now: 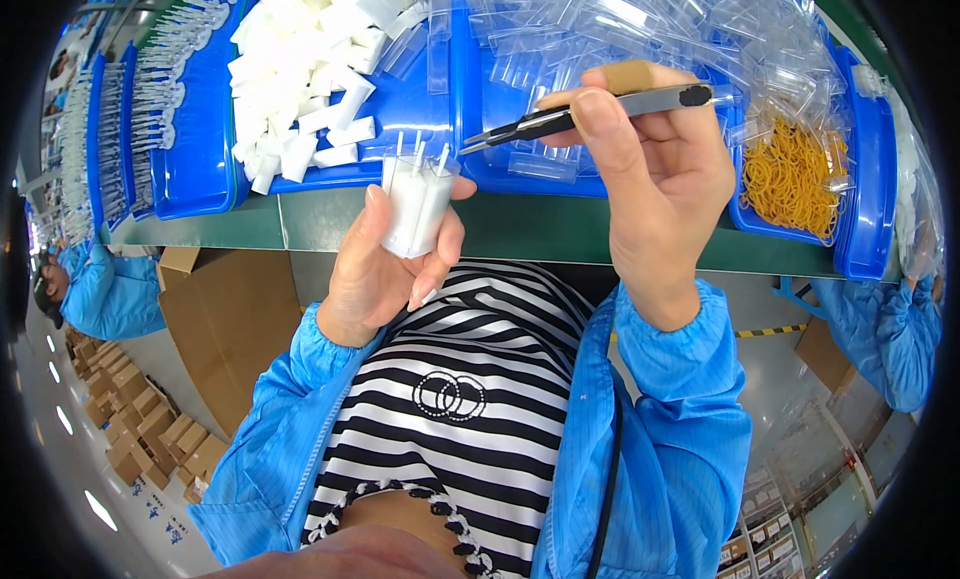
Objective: The person assembles components by inserting foam pieces into clear plastic sleeves, grouping them into a bundle, securing the bundle with a rubber band, and adjusting the pieces with tweezers before assembling and securing another bundle.
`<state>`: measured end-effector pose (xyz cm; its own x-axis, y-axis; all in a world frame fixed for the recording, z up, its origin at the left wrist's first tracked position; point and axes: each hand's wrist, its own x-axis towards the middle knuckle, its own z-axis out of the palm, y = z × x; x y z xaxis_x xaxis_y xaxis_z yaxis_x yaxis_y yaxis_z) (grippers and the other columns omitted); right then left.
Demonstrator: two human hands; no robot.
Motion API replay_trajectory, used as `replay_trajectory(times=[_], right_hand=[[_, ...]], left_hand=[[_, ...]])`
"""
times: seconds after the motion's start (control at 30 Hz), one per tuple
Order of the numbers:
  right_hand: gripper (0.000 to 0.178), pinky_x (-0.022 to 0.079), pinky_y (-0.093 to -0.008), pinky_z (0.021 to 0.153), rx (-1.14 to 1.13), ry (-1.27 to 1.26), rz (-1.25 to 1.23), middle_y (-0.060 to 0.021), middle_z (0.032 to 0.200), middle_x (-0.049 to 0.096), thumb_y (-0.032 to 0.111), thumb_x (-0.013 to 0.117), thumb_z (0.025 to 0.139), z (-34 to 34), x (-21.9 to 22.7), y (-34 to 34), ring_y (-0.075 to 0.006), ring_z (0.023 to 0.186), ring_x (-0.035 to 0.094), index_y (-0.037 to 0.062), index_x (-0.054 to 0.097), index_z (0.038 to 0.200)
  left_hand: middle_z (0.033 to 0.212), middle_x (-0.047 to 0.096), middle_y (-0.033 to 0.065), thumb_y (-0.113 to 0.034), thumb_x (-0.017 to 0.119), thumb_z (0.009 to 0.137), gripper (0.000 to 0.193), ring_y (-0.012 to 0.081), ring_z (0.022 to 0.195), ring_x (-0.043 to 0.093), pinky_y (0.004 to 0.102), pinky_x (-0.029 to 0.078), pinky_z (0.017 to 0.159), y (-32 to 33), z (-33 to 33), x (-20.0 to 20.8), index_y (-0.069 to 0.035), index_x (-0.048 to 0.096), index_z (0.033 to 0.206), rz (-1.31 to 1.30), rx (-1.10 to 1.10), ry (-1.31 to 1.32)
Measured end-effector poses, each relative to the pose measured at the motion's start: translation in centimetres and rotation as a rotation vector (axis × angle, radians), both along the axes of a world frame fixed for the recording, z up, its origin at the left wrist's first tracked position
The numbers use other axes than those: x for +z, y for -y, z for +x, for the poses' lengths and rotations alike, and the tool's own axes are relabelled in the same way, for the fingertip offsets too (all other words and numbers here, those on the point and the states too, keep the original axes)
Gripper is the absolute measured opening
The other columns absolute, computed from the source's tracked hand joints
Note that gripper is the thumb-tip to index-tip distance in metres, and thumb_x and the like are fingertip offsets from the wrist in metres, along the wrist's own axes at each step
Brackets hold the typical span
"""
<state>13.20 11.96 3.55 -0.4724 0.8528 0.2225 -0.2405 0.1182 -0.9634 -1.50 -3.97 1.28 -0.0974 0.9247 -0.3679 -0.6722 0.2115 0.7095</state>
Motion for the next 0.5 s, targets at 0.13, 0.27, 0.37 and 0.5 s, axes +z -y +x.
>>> replay_trajectory(times=[0.13, 0.27, 0.37, 0.5], right_hand=[[0.021, 0.06, -0.0314, 0.071, 0.008, 0.0, -0.005, -0.0184, 0.093, 0.068, 0.008, 0.063, 0.094, -0.08, -0.01, 0.01, -0.0201, 0.085, 0.069, -0.0052, 0.057, 0.108], [0.021, 0.06, -0.0315, 0.071, 0.009, -0.014, -0.009, -0.0178, 0.093, 0.068, 0.009, 0.063, 0.094, -0.16, -0.08, 0.1, -0.0201, 0.085, 0.069, -0.0052, 0.057, 0.108], [0.022, 0.06, -0.0316, 0.071, 0.013, 0.007, -0.011, -0.0173, 0.092, 0.068, 0.009, 0.064, 0.093, -0.16, -0.13, 0.18, -0.0199, 0.084, 0.069, -0.0053, 0.057, 0.108], [0.022, 0.06, -0.0314, 0.071, 0.013, -0.002, -0.025, -0.0167, 0.092, 0.068, 0.009, 0.064, 0.093, -0.29, -0.06, 0.31, -0.0195, 0.084, 0.069, -0.0052, 0.057, 0.108]], left_hand=[[0.083, 0.063, 0.0103, -0.057, 0.033, 0.101, 0.072, 0.0108, 0.051, 0.049, 0.022, 0.042, 0.046, 0.28, -0.45, -0.39, 0.007, 0.048, 0.129, 0.058, -0.015, 0.133], [0.086, 0.063, 0.0105, -0.058, 0.033, 0.101, 0.072, 0.0107, 0.053, 0.049, 0.022, 0.041, 0.048, 0.29, -0.44, -0.5, 0.007, 0.048, 0.129, 0.081, -0.022, 0.101], [0.087, 0.062, 0.01, -0.055, 0.038, 0.101, 0.067, 0.0104, 0.056, 0.05, 0.0221, 0.042, 0.049, 0.35, -0.23, -0.41, 0.005, 0.047, 0.13, 0.05, -0.005, 0.075], [0.09, 0.062, 0.009, -0.041, 0.05, 0.1, 0.051, 0.0089, 0.059, 0.051, 0.0221, 0.043, 0.051, 0.46, 0.13, -0.35, 0.001, 0.046, 0.129, 0.041, 0.026, -0.1]])
